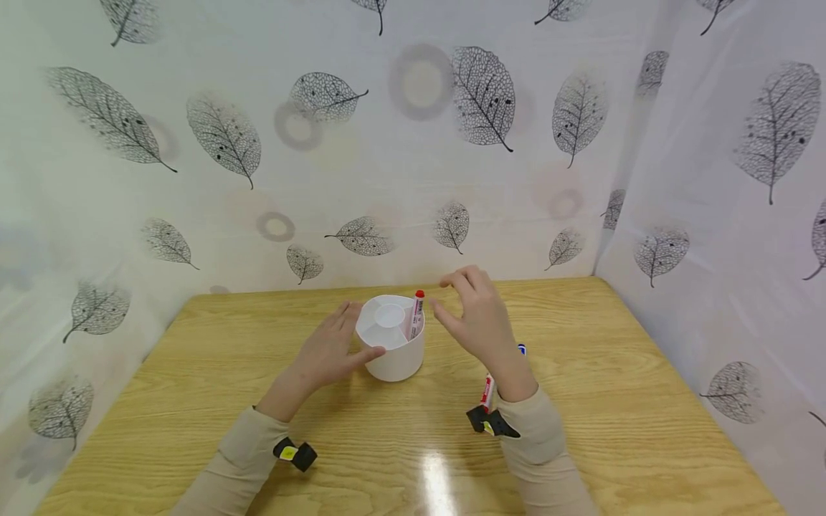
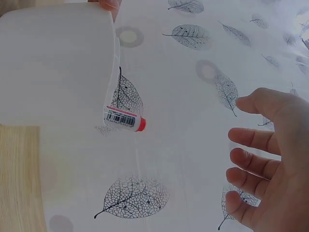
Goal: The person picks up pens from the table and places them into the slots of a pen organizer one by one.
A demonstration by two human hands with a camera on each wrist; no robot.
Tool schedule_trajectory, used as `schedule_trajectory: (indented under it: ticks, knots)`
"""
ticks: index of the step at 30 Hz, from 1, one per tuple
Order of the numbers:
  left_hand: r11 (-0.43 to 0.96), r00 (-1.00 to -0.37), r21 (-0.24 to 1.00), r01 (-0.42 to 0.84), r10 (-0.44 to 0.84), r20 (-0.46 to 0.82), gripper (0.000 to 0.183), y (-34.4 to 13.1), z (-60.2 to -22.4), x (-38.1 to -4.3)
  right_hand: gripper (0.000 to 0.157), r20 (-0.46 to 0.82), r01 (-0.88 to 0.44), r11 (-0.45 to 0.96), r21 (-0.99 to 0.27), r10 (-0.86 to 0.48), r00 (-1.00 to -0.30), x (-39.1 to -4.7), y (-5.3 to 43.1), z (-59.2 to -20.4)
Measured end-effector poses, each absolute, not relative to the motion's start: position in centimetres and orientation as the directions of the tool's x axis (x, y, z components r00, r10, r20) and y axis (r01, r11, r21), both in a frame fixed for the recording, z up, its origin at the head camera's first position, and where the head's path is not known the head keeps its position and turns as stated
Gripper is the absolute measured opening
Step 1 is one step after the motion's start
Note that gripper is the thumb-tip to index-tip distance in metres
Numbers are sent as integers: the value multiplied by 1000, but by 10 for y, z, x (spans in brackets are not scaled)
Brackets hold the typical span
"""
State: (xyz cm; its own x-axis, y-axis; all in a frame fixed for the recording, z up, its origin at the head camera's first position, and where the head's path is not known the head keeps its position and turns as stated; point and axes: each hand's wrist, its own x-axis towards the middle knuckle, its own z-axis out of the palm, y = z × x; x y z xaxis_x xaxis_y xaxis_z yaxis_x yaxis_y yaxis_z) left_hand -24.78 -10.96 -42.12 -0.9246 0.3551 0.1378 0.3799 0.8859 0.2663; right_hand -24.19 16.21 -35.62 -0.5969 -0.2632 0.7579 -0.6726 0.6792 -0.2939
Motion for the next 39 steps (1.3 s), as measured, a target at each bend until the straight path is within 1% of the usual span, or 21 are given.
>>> schedule_trajectory:
  ticks: [11, 20, 23, 28, 30, 33, 39]
  knots:
    - [890, -926, 258, 375, 351, 137, 105, -111, -420, -247, 25, 716, -555, 759, -341, -173, -676, -243, 197, -355]
    - [889, -928, 267, 373, 350, 128, 105, -110, -419, -247, 24, 701, -450, 833, -323, -109, -704, -246, 227, -358]
    - [887, -926, 268, 376, 355, 126, 105, -109, -419, -247, 24, 710, -443, 850, -285, -123, -693, -248, 234, -365]
    - [887, -927, 268, 375, 351, 136, 104, -108, -419, -246, 23, 733, -461, 870, -176, -197, -651, -251, 246, -380]
    - [888, -926, 266, 375, 349, 141, 104, -108, -419, -246, 23, 728, -461, 875, -147, -220, -650, -251, 251, -387]
    - [890, -928, 262, 373, 349, 135, 105, -107, -419, -246, 24, 696, -447, 885, -132, -238, -677, -250, 261, -397]
    - [891, -930, 268, 366, 344, 126, 105, -107, -420, -244, 26, 602, -399, 910, -114, -256, -756, -246, 275, -413]
